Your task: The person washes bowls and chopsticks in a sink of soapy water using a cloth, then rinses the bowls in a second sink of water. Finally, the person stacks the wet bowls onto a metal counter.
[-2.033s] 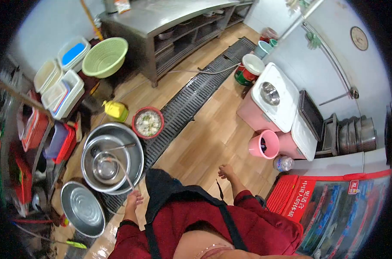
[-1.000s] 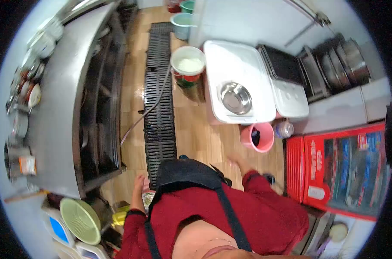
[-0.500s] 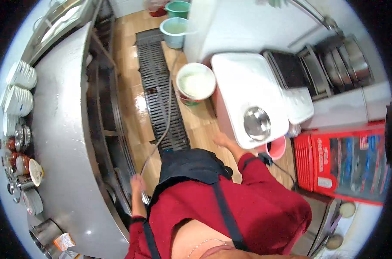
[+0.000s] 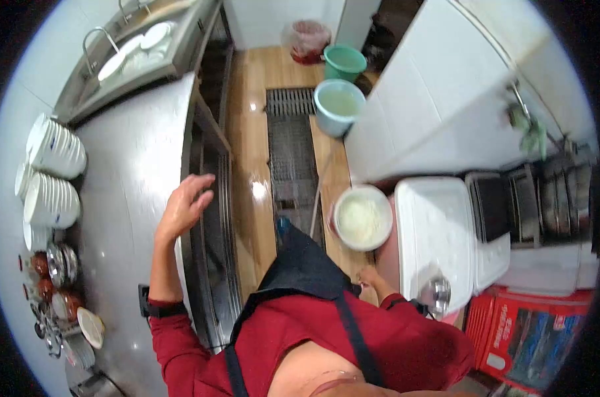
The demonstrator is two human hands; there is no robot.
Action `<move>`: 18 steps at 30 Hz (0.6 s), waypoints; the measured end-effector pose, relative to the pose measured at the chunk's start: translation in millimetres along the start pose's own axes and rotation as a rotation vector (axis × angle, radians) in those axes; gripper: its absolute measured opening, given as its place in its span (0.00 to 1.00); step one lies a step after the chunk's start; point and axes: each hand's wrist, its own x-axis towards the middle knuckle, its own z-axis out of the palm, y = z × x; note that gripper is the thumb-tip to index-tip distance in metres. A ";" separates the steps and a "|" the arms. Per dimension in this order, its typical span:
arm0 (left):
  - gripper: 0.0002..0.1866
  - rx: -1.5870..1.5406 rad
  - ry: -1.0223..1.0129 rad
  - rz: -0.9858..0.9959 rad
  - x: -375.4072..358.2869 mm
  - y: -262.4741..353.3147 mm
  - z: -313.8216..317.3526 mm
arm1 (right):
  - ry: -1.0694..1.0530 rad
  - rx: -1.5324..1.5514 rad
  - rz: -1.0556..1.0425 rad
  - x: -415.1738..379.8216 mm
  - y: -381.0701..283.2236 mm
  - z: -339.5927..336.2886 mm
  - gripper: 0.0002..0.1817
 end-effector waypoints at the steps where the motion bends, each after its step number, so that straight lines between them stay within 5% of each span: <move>1: 0.16 0.075 -0.003 -0.085 23.2 -8.9 -11.7 | 0.068 0.635 0.216 35.0 11.8 -19.0 0.07; 3: 0.16 0.384 0.112 -0.094 61.2 -47.4 -24.7 | 0.228 -0.141 -0.047 106.0 28.4 -86.3 0.08; 4: 0.16 0.388 0.103 -0.103 81.0 -61.8 -38.9 | 0.294 0.276 -0.024 124.2 23.3 -136.8 0.09; 5: 0.16 0.373 0.103 -0.119 97.7 -74.9 -51.2 | 0.177 0.063 -0.114 144.0 14.4 -203.0 0.13; 6: 0.16 0.351 0.115 -0.144 107.3 -86.0 -60.7 | 0.474 0.390 -0.081 151.3 -2.1 -250.6 0.18; 9: 0.16 0.241 0.076 -0.257 146.4 -117.3 -103.1 | 0.439 0.901 0.072 187.7 -37.6 -392.1 0.16; 12: 0.16 0.320 0.212 -0.230 196.5 -176.4 -139.7 | 0.416 1.005 -0.023 242.4 -25.8 -464.9 0.14; 14: 0.17 0.413 0.295 -0.126 240.1 -206.2 -170.1 | 0.400 1.080 0.153 244.3 -32.4 -507.0 0.13; 16: 0.19 0.332 0.303 -0.131 300.0 -215.9 -196.1 | 0.356 0.848 0.160 264.1 7.8 -508.7 0.12; 17: 0.19 0.240 0.326 -0.161 337.4 -223.2 -210.5 | 0.586 0.551 -0.069 280.5 41.8 -485.3 0.19; 18: 0.20 0.288 0.357 -0.129 370.5 -237.1 -218.1 | 0.542 0.332 -0.020 274.6 47.5 -489.6 0.19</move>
